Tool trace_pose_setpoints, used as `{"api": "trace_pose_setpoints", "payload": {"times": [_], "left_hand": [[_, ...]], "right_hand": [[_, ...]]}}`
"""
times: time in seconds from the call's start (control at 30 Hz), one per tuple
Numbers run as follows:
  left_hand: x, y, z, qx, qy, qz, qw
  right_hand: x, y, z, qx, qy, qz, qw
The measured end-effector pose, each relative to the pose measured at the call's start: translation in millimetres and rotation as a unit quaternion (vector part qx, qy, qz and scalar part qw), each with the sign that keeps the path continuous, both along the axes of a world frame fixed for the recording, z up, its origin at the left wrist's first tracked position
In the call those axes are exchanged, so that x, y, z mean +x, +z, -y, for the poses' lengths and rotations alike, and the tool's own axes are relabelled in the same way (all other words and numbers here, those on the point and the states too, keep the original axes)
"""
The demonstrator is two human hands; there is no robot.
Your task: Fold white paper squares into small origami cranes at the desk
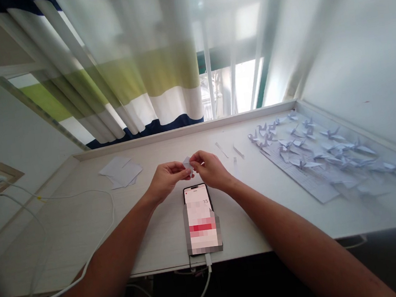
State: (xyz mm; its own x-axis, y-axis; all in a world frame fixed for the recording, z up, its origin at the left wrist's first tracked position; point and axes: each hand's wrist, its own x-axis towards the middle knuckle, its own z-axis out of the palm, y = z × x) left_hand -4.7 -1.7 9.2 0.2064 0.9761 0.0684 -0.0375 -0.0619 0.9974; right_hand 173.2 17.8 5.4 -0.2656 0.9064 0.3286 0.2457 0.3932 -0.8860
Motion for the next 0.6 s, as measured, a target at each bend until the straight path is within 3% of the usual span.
{"api": "trace_pose_setpoints", "payload": {"times": [0.6], "left_hand": [[2.5, -1.9, 3.5, -0.054, -0.041, 0.031, 0.997]], "right_hand": [[-2.1, -2.5, -0.3, 0.000, -0.033, -0.033, 0.999]]}}
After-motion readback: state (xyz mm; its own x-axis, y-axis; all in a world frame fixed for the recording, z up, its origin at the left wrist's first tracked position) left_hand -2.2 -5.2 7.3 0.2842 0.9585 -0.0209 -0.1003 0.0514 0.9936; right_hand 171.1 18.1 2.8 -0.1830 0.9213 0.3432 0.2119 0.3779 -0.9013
